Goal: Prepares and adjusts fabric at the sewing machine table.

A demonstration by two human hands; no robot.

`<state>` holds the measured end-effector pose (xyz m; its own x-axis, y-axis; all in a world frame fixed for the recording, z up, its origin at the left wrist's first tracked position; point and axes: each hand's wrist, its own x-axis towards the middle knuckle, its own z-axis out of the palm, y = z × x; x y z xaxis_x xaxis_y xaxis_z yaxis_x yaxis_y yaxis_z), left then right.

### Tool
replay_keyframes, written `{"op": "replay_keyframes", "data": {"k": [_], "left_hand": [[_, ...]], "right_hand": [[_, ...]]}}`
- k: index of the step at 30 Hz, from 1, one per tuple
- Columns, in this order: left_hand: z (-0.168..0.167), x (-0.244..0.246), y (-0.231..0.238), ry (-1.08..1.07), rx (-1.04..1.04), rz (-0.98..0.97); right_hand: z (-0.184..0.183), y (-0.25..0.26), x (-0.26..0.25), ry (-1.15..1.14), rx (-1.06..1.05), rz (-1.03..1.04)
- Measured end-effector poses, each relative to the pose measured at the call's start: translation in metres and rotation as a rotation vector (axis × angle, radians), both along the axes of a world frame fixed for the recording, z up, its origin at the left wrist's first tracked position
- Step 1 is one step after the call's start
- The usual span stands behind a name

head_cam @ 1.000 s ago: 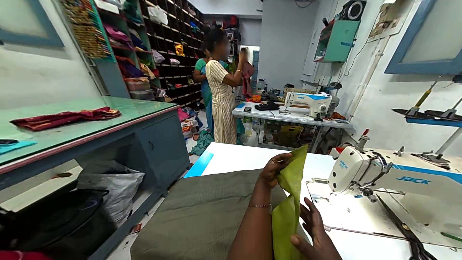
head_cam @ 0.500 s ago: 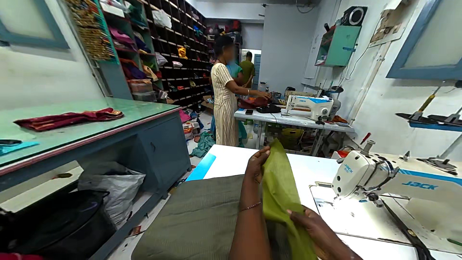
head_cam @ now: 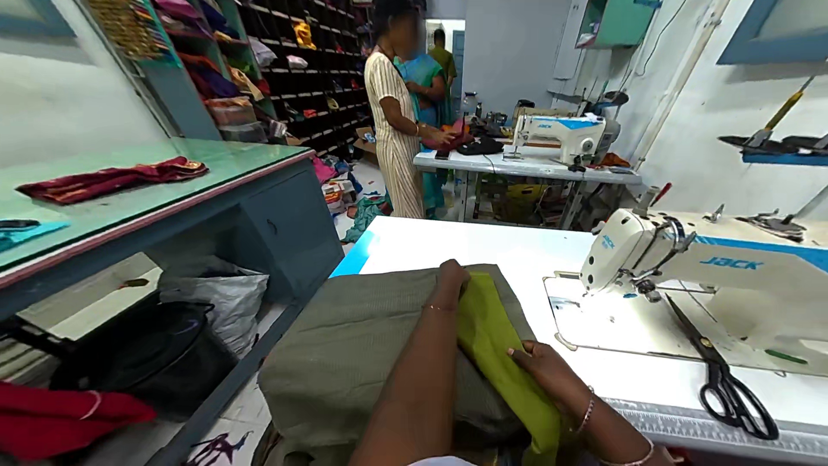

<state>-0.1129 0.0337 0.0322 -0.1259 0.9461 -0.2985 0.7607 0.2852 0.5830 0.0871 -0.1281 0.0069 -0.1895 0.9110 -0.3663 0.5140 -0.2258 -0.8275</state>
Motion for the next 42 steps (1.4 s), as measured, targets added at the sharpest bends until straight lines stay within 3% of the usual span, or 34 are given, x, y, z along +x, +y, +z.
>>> {"op": "replay_keyframes", "data": {"k": [6, 9, 12, 15, 18, 24, 29, 42], "left_hand": [[0.004, -0.006, -0.003, 0.033, -0.028, -0.313], [-0.007, 0.004, 0.0, -0.027, 0.061, -0.279], [-0.017, 0.023, -0.005, 0.022, 0.157, -0.094], [-0.018, 0.038, -0.008, 0.118, 0.255, -0.189], [-0.024, 0.042, -0.006, 0.136, 0.31, -0.269], [-0.027, 0.036, -0.003, 0.106, 0.364, -0.288], [-0.035, 0.037, 0.0, 0.09, 0.377, -0.447], [-0.025, 0.049, -0.009, 0.185, 0.288, -0.433]], "right_hand": [[-0.003, -0.031, 0.027, 0.147, -0.05, -0.023], [-0.002, -0.054, 0.035, 0.354, -0.135, -0.071], [0.002, -0.077, 0.036, 0.37, -0.18, -0.057], [0.012, -0.095, 0.037, 0.594, -0.221, -0.112], [0.026, -0.097, 0.038, 0.825, -0.258, -0.325], [-0.004, -0.085, 0.039, 0.546, 0.021, -0.252], [-0.007, -0.089, 0.041, 0.475, -0.02, -0.201], [-0.006, -0.097, 0.043, 0.501, -0.01, -0.277]]}}
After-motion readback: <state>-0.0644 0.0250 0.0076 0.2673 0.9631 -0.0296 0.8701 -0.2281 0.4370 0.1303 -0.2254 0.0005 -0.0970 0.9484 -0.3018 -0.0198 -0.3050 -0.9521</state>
